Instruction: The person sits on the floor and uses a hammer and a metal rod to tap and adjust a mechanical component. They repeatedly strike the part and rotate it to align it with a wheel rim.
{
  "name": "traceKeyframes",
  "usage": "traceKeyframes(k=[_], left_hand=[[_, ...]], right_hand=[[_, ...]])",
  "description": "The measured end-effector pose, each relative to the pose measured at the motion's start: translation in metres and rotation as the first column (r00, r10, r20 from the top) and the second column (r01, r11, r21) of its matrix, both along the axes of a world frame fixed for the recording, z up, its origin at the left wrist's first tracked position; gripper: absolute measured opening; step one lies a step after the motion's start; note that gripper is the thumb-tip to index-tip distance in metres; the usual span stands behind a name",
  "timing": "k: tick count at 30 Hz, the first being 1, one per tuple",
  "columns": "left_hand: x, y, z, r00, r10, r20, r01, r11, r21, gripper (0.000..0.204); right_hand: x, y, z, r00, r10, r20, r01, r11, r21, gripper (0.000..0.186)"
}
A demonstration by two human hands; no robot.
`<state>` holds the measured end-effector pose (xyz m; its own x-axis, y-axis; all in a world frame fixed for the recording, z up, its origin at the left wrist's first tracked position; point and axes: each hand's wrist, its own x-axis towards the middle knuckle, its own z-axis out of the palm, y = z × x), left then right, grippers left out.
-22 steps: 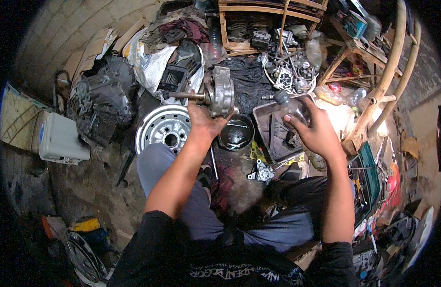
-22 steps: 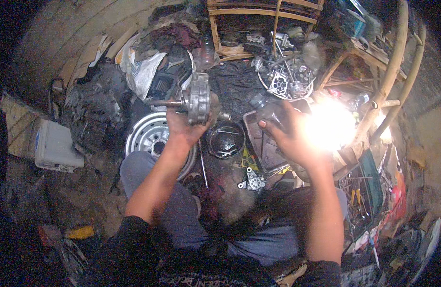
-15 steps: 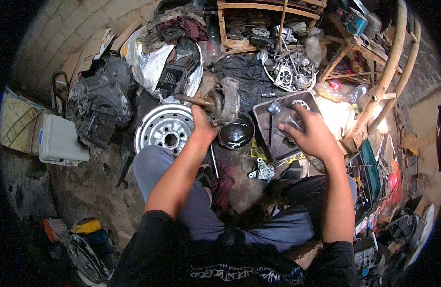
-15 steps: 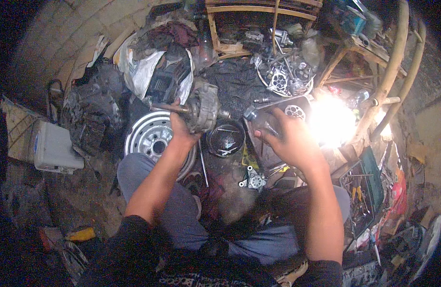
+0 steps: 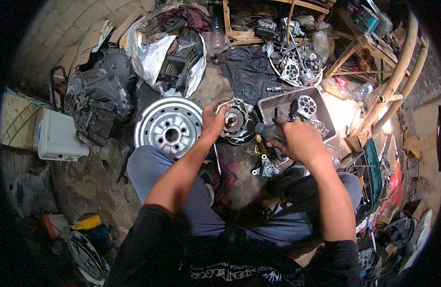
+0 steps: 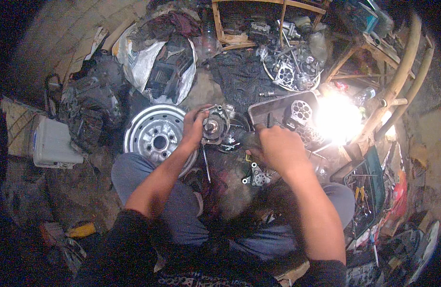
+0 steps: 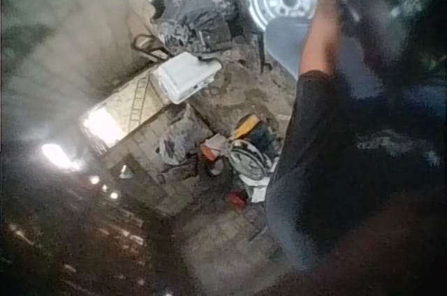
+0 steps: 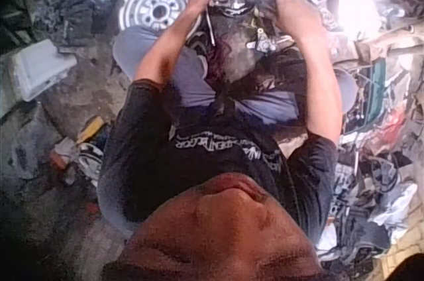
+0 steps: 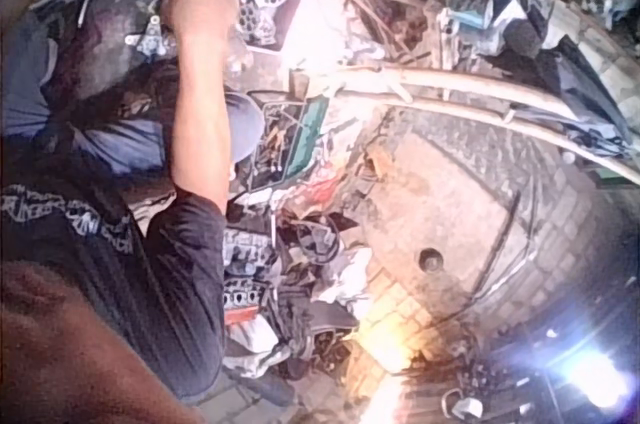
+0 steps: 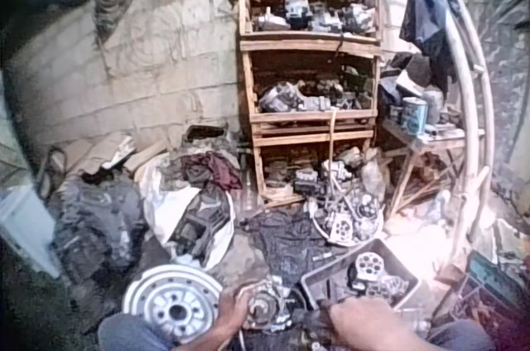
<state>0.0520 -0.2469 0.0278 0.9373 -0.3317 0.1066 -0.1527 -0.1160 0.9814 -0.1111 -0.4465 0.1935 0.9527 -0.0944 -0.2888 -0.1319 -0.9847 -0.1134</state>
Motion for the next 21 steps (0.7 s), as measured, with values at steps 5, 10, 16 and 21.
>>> traceKeyframes(k=[5,10,16,21], left_hand=[[-0.004,0.001,0.013,0.991,-0.111,0.077,0.113,0.993,-0.022,0.042],[-0.003,0.001,0.006,0.974,-0.155,0.165,0.168,0.984,-0.064,0.053],[-0.002,0.002,0.002,0.987,-0.154,-0.051,0.151,0.987,-0.063,0.045],[-0.001,0.000,-0.003,0.994,-0.089,-0.055,0.088,0.996,-0.025,0.039]], right_hand=[[0.007,0.003,-0.002,0.999,-0.017,0.048,0.021,0.997,-0.070,0.042],[0.013,-0.002,-0.020,0.989,-0.065,0.130,0.076,0.993,-0.085,0.053],[0.012,0.002,-0.008,0.991,-0.083,0.106,0.091,0.993,-0.072,0.045],[0.013,0.012,0.009,0.985,-0.149,0.084,0.154,0.986,-0.060,0.025]])
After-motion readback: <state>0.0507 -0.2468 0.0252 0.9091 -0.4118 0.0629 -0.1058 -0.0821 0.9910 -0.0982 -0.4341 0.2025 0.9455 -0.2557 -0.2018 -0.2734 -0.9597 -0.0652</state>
